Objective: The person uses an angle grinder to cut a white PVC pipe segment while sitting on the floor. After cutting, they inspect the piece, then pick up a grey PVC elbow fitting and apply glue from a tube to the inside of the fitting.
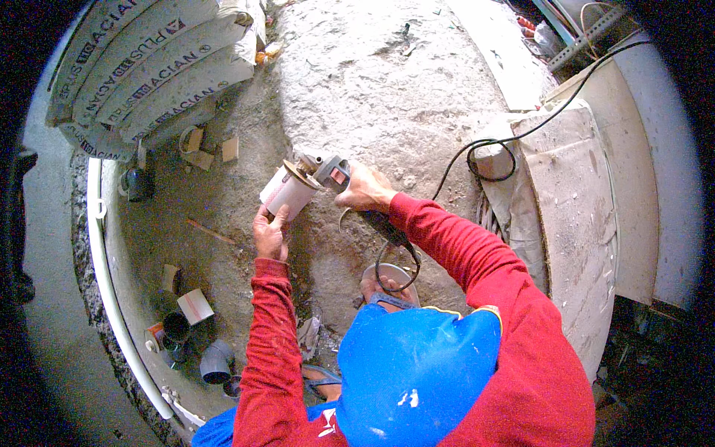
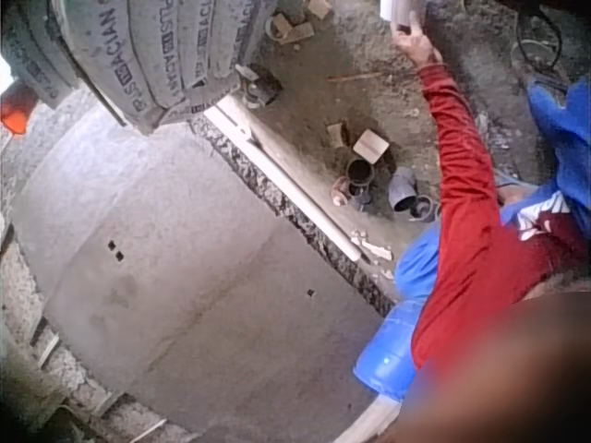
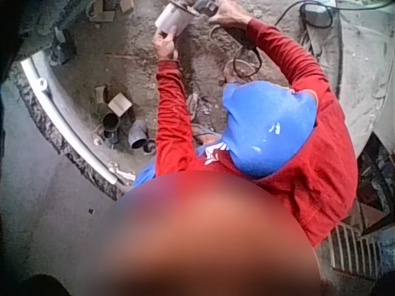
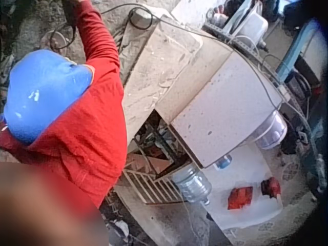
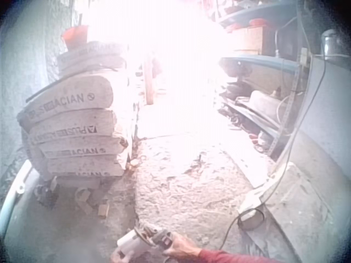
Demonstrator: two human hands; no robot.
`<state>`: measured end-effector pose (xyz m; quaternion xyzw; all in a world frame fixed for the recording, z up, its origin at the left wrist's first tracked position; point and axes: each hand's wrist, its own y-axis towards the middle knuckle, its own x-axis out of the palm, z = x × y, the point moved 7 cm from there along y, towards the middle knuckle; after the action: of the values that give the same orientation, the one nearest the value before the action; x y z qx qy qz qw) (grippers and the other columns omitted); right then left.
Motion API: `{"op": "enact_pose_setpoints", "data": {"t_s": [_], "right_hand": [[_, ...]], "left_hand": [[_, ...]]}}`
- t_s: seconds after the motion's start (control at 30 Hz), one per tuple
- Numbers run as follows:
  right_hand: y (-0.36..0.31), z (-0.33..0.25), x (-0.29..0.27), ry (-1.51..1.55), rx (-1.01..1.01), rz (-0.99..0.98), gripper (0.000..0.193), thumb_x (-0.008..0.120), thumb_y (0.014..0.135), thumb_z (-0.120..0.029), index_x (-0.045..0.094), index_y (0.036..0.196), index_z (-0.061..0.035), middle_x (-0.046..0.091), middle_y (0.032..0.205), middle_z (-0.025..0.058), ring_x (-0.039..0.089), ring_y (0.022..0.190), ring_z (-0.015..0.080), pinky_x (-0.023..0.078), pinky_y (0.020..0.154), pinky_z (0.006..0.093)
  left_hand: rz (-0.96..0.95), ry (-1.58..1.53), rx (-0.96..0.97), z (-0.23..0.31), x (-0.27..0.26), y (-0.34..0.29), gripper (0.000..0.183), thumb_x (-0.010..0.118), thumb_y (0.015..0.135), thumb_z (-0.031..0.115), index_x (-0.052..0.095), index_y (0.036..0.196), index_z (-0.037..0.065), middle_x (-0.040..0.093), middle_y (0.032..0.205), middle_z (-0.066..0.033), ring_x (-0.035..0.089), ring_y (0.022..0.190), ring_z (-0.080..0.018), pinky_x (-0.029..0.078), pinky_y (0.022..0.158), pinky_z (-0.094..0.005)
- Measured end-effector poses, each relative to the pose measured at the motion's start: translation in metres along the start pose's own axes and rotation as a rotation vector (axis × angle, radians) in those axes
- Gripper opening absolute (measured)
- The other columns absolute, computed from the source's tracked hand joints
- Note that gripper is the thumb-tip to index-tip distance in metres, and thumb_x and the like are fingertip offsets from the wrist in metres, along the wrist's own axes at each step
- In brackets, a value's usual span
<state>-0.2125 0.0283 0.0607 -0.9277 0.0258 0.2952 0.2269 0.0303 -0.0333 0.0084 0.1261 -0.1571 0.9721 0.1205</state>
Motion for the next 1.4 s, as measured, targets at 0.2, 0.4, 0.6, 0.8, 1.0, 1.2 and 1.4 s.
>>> {"op": "enact_pose_setpoints", "data": {"t_s": [0.2, 0.4, 0.6, 0.8, 1.0, 1.2, 1.4], "right_hand": [[0.005, 0.011, 0.004, -0.052, 0.052, 0.021, 0.064, 0.08, 0.064, -0.03, 0.06, 0.116, 0.0, 0.069, 0.103, 0.0205, 0.068, 0.096, 0.0343, 0.053, 0.084, 0.042], [0.01, 0.016, 0.008, -0.041, 0.028, 0.029, 0.068, 0.081, 0.063, -0.033, 0.059, 0.118, -0.0006, 0.068, 0.105, 0.0206, 0.067, 0.098, 0.034, 0.053, 0.086, 0.0418], [0.004, 0.015, 0.005, -0.068, -0.003, 0.057, 0.058, 0.078, 0.064, -0.034, 0.06, 0.112, -0.0074, 0.07, 0.101, 0.0199, 0.068, 0.096, 0.0371, 0.054, 0.084, 0.0446], [-0.001, 0.014, -0.013, 0.057, -0.002, 0.099, 0.059, 0.079, 0.064, -0.036, 0.06, 0.112, -0.0075, 0.069, 0.097, 0.0169, 0.069, 0.091, 0.0319, 0.054, 0.08, 0.0416], [0.001, 0.005, -0.019, 0.081, -0.007, 0.061, 0.058, 0.078, 0.063, -0.026, 0.06, 0.113, -0.0011, 0.067, 0.098, 0.0132, 0.065, 0.089, 0.0238, 0.052, 0.08, 0.0364], [-0.006, 0.013, -0.009, 0.052, 0.007, 0.022, 0.056, 0.078, 0.065, -0.026, 0.059, 0.11, 0.0009, 0.066, 0.096, 0.0131, 0.064, 0.088, 0.0223, 0.051, 0.081, 0.0356], [-0.007, 0.024, -0.009, 0.062, -0.094, 0.011, 0.058, 0.081, 0.064, -0.026, 0.059, 0.109, 0.0028, 0.065, 0.096, 0.013, 0.062, 0.088, 0.0207, 0.051, 0.082, 0.0353]], "left_hand": [[-0.002, -0.008, -0.005, -0.002, 0.0, 0.001, 0.036, 0.073, 0.089, 0.001, 0.062, 0.123, 0.001, 0.069, 0.119, -0.0084, 0.065, 0.106, -0.02, 0.051, 0.095, -0.0353], [-0.004, 0.005, -0.03, 0.0, 0.0, 0.0, 0.037, 0.07, 0.091, 0.001, 0.06, 0.126, 0.001, 0.068, 0.121, -0.0089, 0.065, 0.107, -0.0192, 0.05, 0.095, -0.0348], [0.015, 0.001, -0.007, 0.0, 0.0, -0.001, 0.035, 0.07, 0.091, 0.0, 0.061, 0.125, 0.001, 0.069, 0.119, -0.0083, 0.065, 0.104, -0.018, 0.052, 0.091, -0.034], [-0.002, 0.025, -0.009, -0.001, 0.0, 0.0, 0.039, 0.07, 0.092, 0.003, 0.06, 0.129, 0.002, 0.069, 0.121, -0.0078, 0.065, 0.106, -0.0189, 0.051, 0.093, -0.0348], [0.02, -0.103, -0.061, -0.003, -0.006, -0.004, 0.032, 0.07, 0.091, 0.0, 0.062, 0.121, 0.003, 0.069, 0.114, -0.0063, 0.066, 0.099, -0.0153, 0.054, 0.085, -0.0301], [0.016, -0.162, -0.046, -0.007, -0.012, -0.008, 0.033, 0.071, 0.091, 0.002, 0.062, 0.122, 0.005, 0.069, 0.116, -0.0055, 0.066, 0.1, -0.0156, 0.054, 0.086, -0.0304], [0.02, -0.139, -0.006, -0.009, -0.005, -0.002, 0.034, 0.072, 0.09, 0.0, 0.062, 0.123, 0.003, 0.069, 0.117, -0.0069, 0.065, 0.103, -0.0162, 0.052, 0.09, -0.0308]]}}
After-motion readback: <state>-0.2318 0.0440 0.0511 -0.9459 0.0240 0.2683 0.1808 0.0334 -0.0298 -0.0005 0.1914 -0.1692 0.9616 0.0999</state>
